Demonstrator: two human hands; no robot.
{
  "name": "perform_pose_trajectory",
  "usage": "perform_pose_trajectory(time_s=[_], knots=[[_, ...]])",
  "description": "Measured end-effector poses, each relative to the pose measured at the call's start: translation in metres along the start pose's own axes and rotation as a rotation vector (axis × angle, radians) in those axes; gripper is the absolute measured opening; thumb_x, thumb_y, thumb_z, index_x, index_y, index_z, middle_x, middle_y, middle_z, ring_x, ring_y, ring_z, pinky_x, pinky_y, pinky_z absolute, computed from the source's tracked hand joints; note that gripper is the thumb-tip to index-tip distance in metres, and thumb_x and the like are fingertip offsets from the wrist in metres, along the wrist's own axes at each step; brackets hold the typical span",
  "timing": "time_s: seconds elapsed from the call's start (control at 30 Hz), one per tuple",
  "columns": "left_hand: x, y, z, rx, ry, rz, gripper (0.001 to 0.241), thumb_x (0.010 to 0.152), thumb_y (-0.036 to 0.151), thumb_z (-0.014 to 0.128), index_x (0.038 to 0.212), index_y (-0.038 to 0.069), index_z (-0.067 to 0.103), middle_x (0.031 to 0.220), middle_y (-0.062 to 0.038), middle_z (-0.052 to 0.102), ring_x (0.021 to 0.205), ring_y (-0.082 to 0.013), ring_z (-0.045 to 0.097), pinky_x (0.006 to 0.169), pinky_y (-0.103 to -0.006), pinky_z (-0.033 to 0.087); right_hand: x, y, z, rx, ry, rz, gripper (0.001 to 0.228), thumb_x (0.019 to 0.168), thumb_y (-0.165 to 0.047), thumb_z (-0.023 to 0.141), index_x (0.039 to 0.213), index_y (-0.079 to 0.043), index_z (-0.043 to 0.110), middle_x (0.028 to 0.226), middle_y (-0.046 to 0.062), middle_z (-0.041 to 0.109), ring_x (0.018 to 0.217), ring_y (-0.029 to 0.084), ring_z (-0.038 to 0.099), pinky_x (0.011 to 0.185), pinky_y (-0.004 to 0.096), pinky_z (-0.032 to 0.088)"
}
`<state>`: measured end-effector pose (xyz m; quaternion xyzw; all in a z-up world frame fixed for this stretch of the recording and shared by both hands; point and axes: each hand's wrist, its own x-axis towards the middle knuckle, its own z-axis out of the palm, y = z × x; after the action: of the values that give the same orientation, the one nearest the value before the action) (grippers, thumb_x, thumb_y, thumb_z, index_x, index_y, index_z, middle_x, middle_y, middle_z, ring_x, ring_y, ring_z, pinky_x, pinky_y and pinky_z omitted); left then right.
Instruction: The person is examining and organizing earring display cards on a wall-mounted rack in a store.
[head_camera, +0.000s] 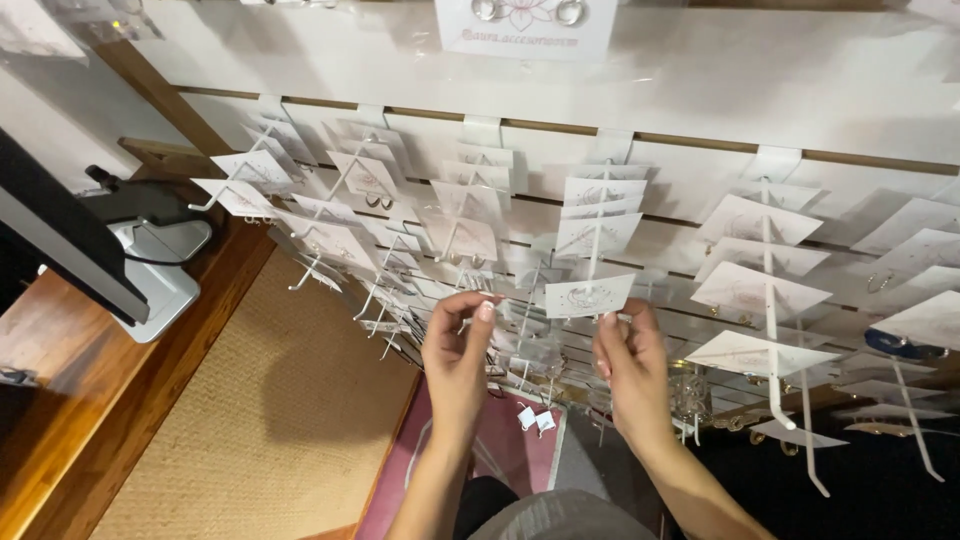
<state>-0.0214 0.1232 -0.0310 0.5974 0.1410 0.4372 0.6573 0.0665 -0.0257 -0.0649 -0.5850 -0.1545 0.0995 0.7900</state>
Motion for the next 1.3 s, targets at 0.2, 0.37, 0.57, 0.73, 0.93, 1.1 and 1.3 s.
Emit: perform_pose_trajectory(time_s=[0.2, 0.37, 0.57, 0.73, 0.93, 1.1, 1.3], knots=[[0.011, 0.025, -0.029, 0.044, 0.17, 0.06, 0.015, 0.1, 0.011, 0.066, 0.112, 0.002, 0.062, 0.102, -0.011, 0.07, 0.093, -0.0154, 0.062, 0.084, -0.032, 0.051, 0.003, -0.007, 0.013, -0.19, -0.259, 0.033, 0.018, 0.099, -0.012, 0.065, 0.114, -0.003, 0.067, 0.05, 0.006, 0.052, 0.044, 0.012, 0.044, 0.049, 0.024, 0.041], [0.018, 0.017, -0.075, 0.061, 0.214, 0.085, 0.013, 0.1, 0.007, 0.066, 0.111, 0.001, 0.061, 0.099, -0.013, 0.07, 0.089, -0.015, 0.062, 0.082, -0.0307, 0.051, -0.001, -0.025, 0.037, -0.577, -0.297, 0.042, 0.022, 0.097, -0.021, 0.067, 0.117, -0.014, 0.074, 0.056, 0.007, 0.068, 0.051, 0.017, 0.058, 0.055, 0.029, 0.048], [0.037, 0.018, -0.138, 0.171, 0.292, 0.058, 0.012, 0.098, 0.008, 0.069, 0.109, 0.004, 0.064, 0.095, -0.008, 0.07, 0.087, -0.0124, 0.062, 0.08, -0.0279, 0.05, -0.006, -0.028, 0.096, -0.862, -0.287, 0.132, 0.017, 0.098, -0.028, 0.066, 0.11, -0.023, 0.077, 0.07, 0.004, 0.075, 0.063, 0.024, 0.065, 0.067, 0.037, 0.053], [0.055, 0.018, -0.18, 0.215, 0.302, 0.022, 0.012, 0.098, 0.008, 0.07, 0.108, 0.004, 0.064, 0.093, -0.006, 0.069, 0.086, -0.0121, 0.061, 0.079, -0.0277, 0.05, 0.005, -0.004, 0.146, -1.013, -0.25, 0.014, 0.018, 0.096, -0.033, 0.068, 0.111, -0.026, 0.076, 0.089, 0.001, 0.079, 0.075, 0.03, 0.072, 0.072, 0.044, 0.056], [0.079, 0.014, -0.22, 0.182, 0.185, -0.055, 0.008, 0.097, 0.006, 0.07, 0.104, 0.005, 0.067, 0.09, -0.008, 0.07, 0.085, -0.0129, 0.06, 0.076, -0.0278, 0.05, 0.052, 0.053, 0.171, -1.335, -0.264, -0.152, 0.023, 0.096, -0.037, 0.067, 0.118, -0.034, 0.076, 0.098, 0.001, 0.074, 0.097, 0.033, 0.071, 0.091, 0.047, 0.055], [0.1, 0.006, -0.244, 0.229, 0.006, -0.114, 0.01, 0.094, 0.008, 0.072, 0.103, 0.005, 0.07, 0.088, -0.01, 0.071, 0.086, -0.0151, 0.06, 0.076, -0.0317, 0.054, 0.05, 0.051, 0.194, -1.352, -0.285, -0.2, 0.014, 0.093, -0.031, 0.071, 0.103, -0.026, 0.081, 0.097, 0.005, 0.076, 0.099, 0.036, 0.071, 0.095, 0.047, 0.053], [0.12, 0.008, -0.238, 0.332, -0.413, 0.071, 0.013, 0.095, 0.01, 0.072, 0.108, 0.009, 0.072, 0.09, -0.01, 0.071, 0.086, -0.0291, 0.071, 0.078, -0.0398, 0.059, 0.026, 0.037, 0.216, -1.303, -0.235, -0.088, 0.024, 0.089, -0.041, 0.074, 0.11, -0.033, 0.079, 0.093, 0.0, 0.075, 0.1, 0.03, 0.071, 0.094, 0.044, 0.054]])
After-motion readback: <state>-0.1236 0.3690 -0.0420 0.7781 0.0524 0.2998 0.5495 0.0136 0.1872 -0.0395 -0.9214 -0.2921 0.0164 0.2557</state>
